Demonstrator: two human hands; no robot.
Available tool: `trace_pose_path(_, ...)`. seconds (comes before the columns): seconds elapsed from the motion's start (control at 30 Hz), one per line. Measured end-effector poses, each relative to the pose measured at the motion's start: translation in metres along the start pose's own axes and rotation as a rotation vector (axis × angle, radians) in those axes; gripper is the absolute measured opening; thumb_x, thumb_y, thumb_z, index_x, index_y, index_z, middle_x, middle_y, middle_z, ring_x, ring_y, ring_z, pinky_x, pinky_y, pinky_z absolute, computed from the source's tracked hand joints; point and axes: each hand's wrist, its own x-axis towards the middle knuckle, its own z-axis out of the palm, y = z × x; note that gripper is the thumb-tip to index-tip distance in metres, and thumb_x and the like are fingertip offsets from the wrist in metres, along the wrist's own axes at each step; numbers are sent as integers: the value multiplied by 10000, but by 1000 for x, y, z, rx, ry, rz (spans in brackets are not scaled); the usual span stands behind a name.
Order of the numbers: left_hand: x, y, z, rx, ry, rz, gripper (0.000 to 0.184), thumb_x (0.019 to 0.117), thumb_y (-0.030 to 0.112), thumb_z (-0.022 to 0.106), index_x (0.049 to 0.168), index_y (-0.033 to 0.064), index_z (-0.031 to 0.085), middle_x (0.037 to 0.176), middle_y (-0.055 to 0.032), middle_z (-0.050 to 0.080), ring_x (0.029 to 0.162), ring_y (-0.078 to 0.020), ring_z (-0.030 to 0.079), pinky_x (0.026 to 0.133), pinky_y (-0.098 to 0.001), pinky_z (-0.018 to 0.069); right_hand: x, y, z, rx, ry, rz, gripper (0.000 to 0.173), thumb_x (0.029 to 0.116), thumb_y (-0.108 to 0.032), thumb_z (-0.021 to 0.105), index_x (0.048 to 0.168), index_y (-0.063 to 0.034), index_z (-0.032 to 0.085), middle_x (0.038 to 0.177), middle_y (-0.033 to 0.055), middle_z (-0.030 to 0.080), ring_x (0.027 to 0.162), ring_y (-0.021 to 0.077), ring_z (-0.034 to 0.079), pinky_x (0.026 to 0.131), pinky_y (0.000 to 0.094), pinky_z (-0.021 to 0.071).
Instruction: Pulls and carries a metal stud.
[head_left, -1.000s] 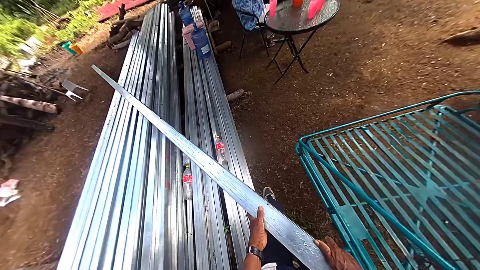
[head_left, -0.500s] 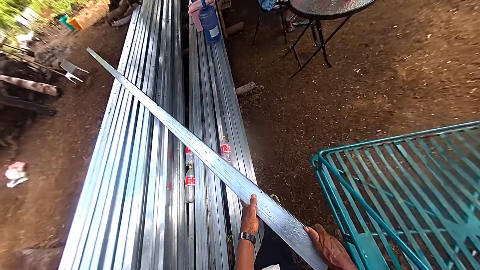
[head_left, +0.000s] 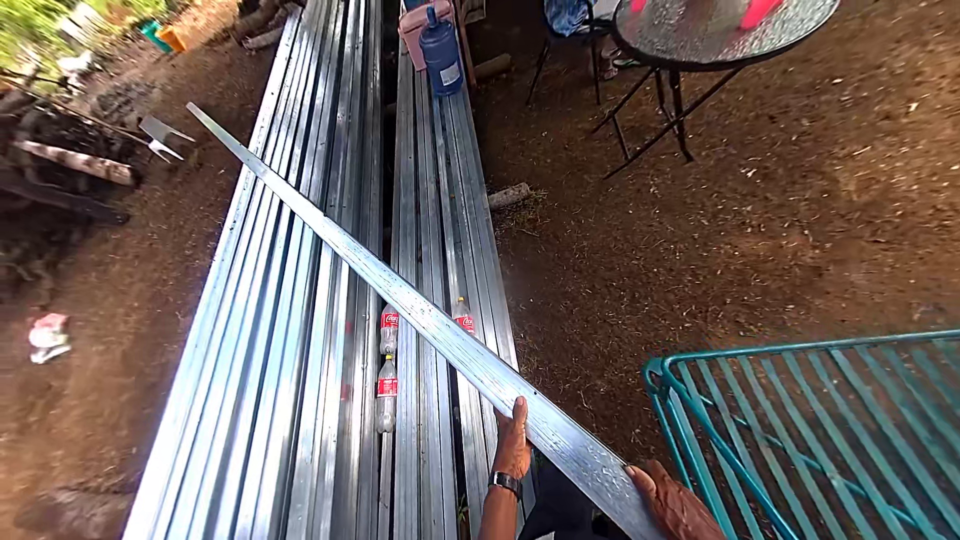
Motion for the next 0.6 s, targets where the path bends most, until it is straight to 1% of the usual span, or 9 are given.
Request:
trace_pose_path(0.07,-4,6,13,-6,7,8,963,971,412,709,1632,250,27,1425,-221,560,1212,-364,645,973,-570,568,-1,-1,-16,-17,-2,-5,849,1019,-710,204,1398,-14,510,1131,279,706,1070,470,695,901,658,540)
trace_pose_path(0.1,-6,10,18,-6,8,9,964,971,417,707,1632,251,25,1427,-222,558,1212,-365,644,972,-574,567,-4,-4,-25,-16,-11,0,845,1024,-702,211,1409,-8,503,1152,286,699,1091,479,685,916,661,531)
trace_pose_path(0.17,-8,13,26,-1,1,18,943,976,421,698,1631,238,44,1433,-218,556,1225,-357,638,990,-570,561,-7,-7,-38,-8,-9,-5,835,1027,-698,224,1388,-4,517,1150,289,697,1092,481,683,914,662,531)
trace_pose_path(0.23,-8,12,29,-2,-5,20,901,988,410,684,1627,212,79,1429,-215,561,1234,-348,632,1005,-561,553,-6,-5,-41,4,-18,-10,832,1024,-704,226,1375,-11,523,1136,284,701,1085,476,686,904,656,535)
trace_pose_path(0.37,-9,17,33,15,-6,1,868,993,428,670,1626,216,116,1419,-196,580,1238,-343,632,1009,-567,550,-3,-3,-45,52,-32,-12,825,1017,-713,263,1386,-24,526,1121,285,705,1076,478,689,903,664,536)
trace_pose_path(0.47,-19,18,38,16,9,-12,809,999,435,659,1612,189,191,1386,-198,604,1220,-345,641,999,-561,554,-10,-3,-53,60,-97,3,819,1019,-711,276,1404,-27,511,1162,283,696,1110,472,679,925,664,527)
trace_pose_path(0.53,-18,21,44,-6,29,7,722,1013,429,638,1583,151,293,1369,-197,620,1218,-338,642,1009,-548,549,-7,-5,-61,57,-123,-6,828,1019,-712,273,1415,-20,496,1180,287,690,1115,479,677,923,676,527)
trace_pose_path(0.6,-23,25,48,-29,60,29,657,1026,412,620,1556,128,355,1360,-193,626,1223,-333,638,1019,-543,543,-9,-6,-67,81,-160,-13,832,1017,-717,289,1410,-15,501,1185,294,685,1103,491,677,909,691,524)
